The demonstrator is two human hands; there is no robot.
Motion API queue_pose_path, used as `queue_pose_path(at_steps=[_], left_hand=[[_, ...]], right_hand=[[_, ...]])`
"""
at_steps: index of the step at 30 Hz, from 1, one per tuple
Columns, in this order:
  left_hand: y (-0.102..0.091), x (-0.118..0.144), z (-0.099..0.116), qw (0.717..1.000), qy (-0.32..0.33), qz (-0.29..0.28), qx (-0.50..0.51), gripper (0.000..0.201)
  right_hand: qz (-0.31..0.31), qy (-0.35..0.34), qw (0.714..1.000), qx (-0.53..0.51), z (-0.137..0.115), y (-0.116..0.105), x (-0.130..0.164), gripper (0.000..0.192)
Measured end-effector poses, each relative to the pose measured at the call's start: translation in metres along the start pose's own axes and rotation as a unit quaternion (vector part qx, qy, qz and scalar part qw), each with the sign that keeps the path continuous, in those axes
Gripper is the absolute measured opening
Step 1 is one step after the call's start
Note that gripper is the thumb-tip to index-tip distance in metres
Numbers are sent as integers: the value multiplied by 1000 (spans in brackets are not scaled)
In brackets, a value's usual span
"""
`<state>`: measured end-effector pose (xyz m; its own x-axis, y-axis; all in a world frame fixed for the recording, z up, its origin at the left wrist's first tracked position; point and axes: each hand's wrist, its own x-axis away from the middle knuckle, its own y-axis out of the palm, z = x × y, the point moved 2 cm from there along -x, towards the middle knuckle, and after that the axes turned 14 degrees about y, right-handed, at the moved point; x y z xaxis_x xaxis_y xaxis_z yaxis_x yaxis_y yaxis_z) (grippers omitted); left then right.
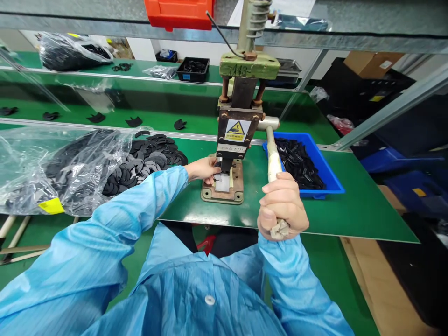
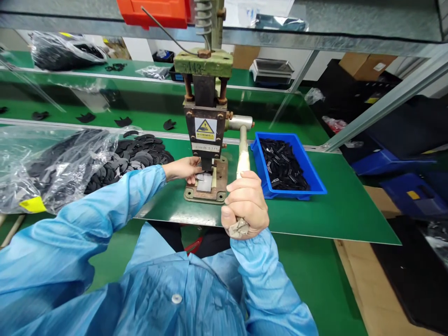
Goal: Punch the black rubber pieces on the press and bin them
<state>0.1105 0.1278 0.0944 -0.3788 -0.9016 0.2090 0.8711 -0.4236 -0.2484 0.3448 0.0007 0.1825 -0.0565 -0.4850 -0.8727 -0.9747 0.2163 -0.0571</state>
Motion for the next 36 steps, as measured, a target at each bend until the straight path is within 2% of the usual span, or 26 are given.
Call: queue_pose_path(at_steps=[4,7,9,11,13,15,16,19,22,24,26,28,33,36], left_hand=[[2,2,4,999,-42,8,6,26],[10,8,6,999,-38,29,4,29],[19,17,5,997,-4,73,-19,30],[27,29,1,991,68,109,-40,29],[27,42,-4,982,150,101,-55,26],[11,55,-9,968,205,85,-115,24],[-4,59,-11,957,217,89,-172,23],[-71,62,-18,893,202,120,-385,30],[-131,48,-26,839,162,60,-516,48],[-152,35,-31,820,136,-4,-556,56],[-159,22,-34,809,113,-58,-575,58],[-157,11,-34,805,93,-89,-579,56],[-150,-10,-22,814,60,-108,-568,46],[-150,-15,-12,831,45,-121,-541,23]], right_hand=[[0,3,1000,-1,0,0,0,24],[0,5,1000,8,0,-2,0,24],[-1,6,1000,16,0,-4,-1,25],[-6,6,1000,25,1,-6,-2,25],[-15,1,999,30,3,-7,-3,24],[-14,2,999,33,4,-7,-3,23],[-9,2,999,32,4,-7,-3,23],[6,5,1000,30,5,-5,-3,25],[2,3,999,33,4,-5,-2,25],[1,10,999,39,3,-5,-2,25],[0,16,999,44,2,-6,-2,26],[-5,21,999,48,0,-7,-2,26],[-12,27,998,55,-1,-7,-3,25],[-4,21,998,51,-1,-7,-3,25]])
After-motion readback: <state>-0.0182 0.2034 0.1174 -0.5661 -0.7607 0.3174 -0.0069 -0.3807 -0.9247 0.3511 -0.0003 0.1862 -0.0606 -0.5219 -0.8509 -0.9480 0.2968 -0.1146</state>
